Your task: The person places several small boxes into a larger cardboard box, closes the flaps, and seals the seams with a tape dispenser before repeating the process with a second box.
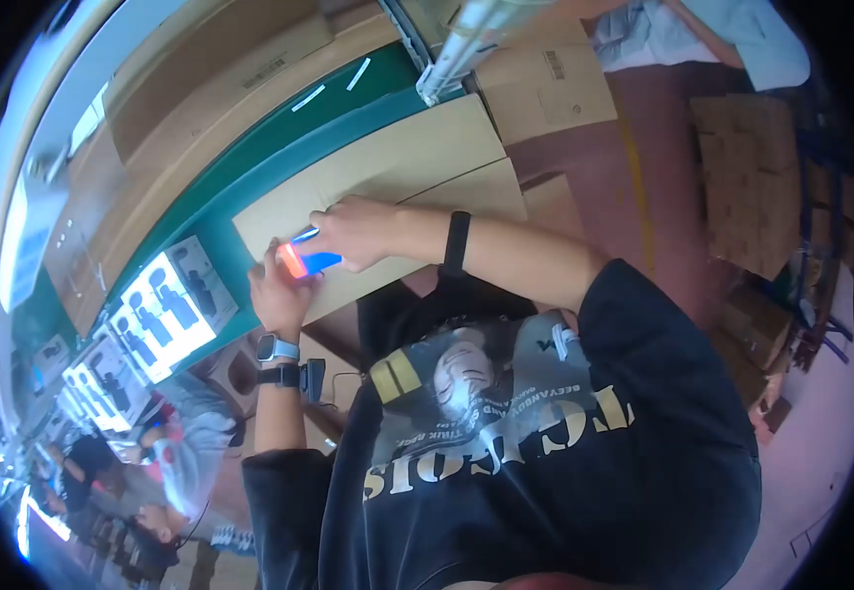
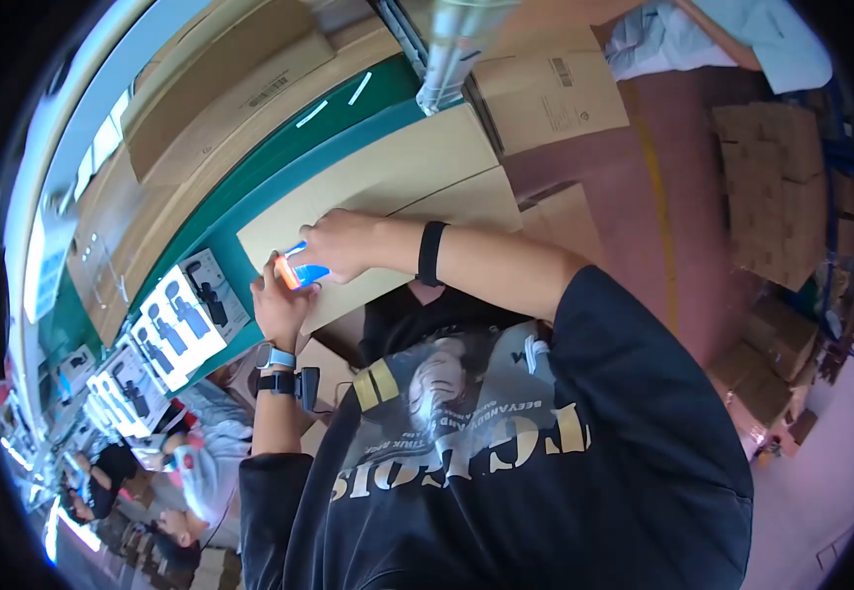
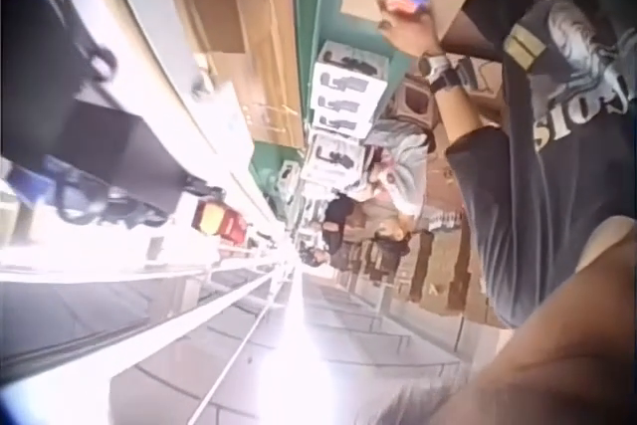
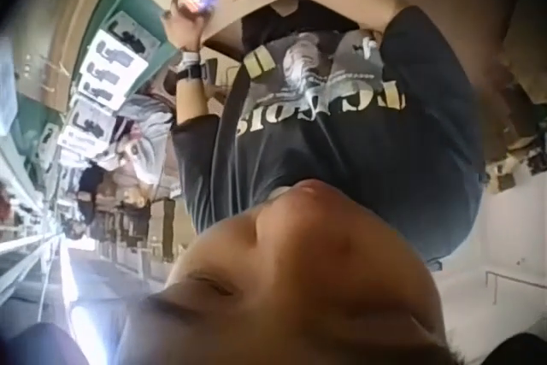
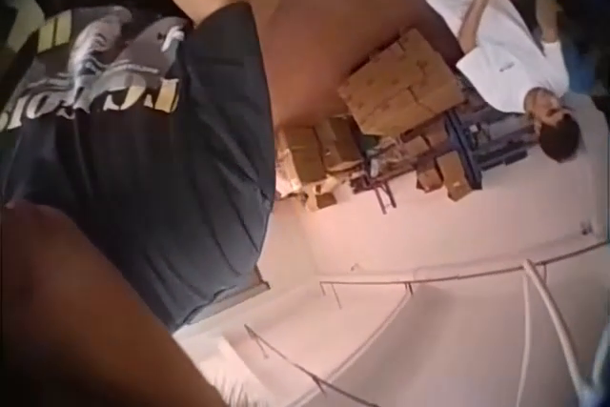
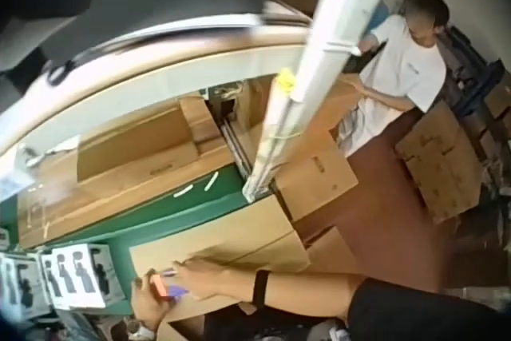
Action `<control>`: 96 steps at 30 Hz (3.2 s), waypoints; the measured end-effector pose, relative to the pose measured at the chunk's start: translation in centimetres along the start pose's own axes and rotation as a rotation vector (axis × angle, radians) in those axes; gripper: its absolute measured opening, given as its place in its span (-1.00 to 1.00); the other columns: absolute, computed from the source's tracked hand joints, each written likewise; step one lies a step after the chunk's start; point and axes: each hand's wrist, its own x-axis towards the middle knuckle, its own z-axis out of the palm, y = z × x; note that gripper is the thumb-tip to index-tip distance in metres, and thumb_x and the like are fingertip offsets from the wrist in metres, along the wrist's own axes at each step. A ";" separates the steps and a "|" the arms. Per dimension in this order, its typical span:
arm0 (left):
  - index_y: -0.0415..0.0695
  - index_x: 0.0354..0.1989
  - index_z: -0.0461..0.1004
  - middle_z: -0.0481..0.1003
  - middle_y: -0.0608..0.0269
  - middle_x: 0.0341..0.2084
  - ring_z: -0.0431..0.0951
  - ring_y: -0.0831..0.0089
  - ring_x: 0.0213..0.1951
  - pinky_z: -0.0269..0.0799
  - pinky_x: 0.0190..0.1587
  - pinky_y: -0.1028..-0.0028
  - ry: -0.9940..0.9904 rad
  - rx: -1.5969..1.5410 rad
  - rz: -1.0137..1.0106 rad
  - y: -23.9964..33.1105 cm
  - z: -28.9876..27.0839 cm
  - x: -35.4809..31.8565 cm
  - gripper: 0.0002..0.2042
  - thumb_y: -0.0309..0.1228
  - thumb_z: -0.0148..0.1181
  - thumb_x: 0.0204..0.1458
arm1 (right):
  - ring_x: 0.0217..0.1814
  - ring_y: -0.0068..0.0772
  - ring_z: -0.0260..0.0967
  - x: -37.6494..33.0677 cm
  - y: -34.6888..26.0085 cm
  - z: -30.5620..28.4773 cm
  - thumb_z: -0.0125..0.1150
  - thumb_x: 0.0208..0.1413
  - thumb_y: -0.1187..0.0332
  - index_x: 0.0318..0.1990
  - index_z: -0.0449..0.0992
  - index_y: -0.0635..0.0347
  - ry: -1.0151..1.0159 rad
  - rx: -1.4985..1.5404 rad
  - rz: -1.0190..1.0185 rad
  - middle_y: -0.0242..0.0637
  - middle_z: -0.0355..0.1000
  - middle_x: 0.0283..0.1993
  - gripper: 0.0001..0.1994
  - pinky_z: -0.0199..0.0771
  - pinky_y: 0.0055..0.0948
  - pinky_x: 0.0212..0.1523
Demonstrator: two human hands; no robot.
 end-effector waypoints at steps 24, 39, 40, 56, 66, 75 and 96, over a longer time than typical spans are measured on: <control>-0.28 0.01 0.49 0.47 -0.03 0.02 0.39 0.04 0.16 0.15 0.35 0.10 -0.263 0.105 1.337 27.2 13.9 10.8 -0.48 -0.05 0.25 0.08 | -0.28 -0.18 0.56 -24.1 19.9 -2.3 0.28 -0.03 0.32 -0.20 0.65 0.01 -0.053 -0.108 0.295 -0.23 0.56 -0.38 -0.79 0.54 -0.21 -0.35; -0.26 -0.07 0.58 0.61 0.03 -0.23 0.51 0.07 0.08 0.06 0.44 0.12 -0.662 0.585 1.023 33.6 15.3 7.3 -0.44 0.08 0.04 0.20 | -0.19 -0.42 0.54 -34.3 25.6 -0.3 0.31 -0.02 0.32 -0.01 0.56 0.23 0.489 0.574 0.864 -0.25 0.57 -0.26 -0.62 0.53 -0.32 -0.15; -0.25 -0.08 0.58 0.61 0.03 -0.28 0.51 0.05 0.09 0.07 0.44 0.11 -0.606 0.469 1.096 32.3 15.7 7.0 -0.44 0.09 0.05 0.19 | -0.19 -0.42 0.54 -33.0 26.6 -0.4 0.31 -0.02 0.32 -0.01 0.56 0.23 0.496 0.571 0.839 -0.25 0.57 -0.26 -0.62 0.53 -0.32 -0.15; -0.19 0.05 0.48 0.47 0.16 0.04 0.32 0.16 0.29 -0.12 0.50 -0.06 -0.320 0.260 1.178 27.8 16.6 -0.1 -0.48 -0.24 0.19 -0.14 | -0.12 -0.45 0.49 -18.1 26.6 -3.1 0.34 -0.08 0.24 -0.12 0.62 0.23 0.441 1.098 0.772 -0.24 0.57 -0.21 -0.64 0.45 -0.44 -0.08; -0.20 0.08 0.44 0.42 0.01 0.03 0.32 0.01 0.26 -0.07 0.49 -0.06 -0.089 -0.045 1.242 23.4 17.4 -0.8 -0.40 -0.30 0.31 -0.26 | -0.12 -0.23 0.57 -17.0 25.0 -5.4 0.40 -0.11 0.09 -0.10 0.66 0.13 0.032 0.615 0.756 -0.09 0.61 -0.23 -0.58 0.51 -0.38 -0.08; -0.20 0.08 0.44 0.39 -0.03 0.06 0.30 -0.05 0.27 -0.11 0.45 -0.16 0.077 -0.025 1.105 23.2 17.8 -1.4 -0.39 -0.27 0.36 -0.24 | -0.08 -0.24 0.59 -28.1 11.5 3.2 0.49 -0.02 -0.01 0.06 0.59 0.19 0.782 0.585 0.848 -0.08 0.62 -0.13 -0.43 0.52 -0.32 0.01; -0.22 -0.12 0.50 0.48 0.01 -0.13 0.39 0.07 0.17 -0.08 0.44 -0.07 0.233 0.183 0.942 28.7 20.6 -2.5 -0.63 -0.21 0.25 -0.01 | -0.04 -0.03 0.58 -33.9 -4.9 18.9 0.37 -0.03 0.23 -0.04 0.65 0.08 -0.133 0.440 1.278 -0.12 0.62 -0.13 -0.64 0.58 -0.18 -0.05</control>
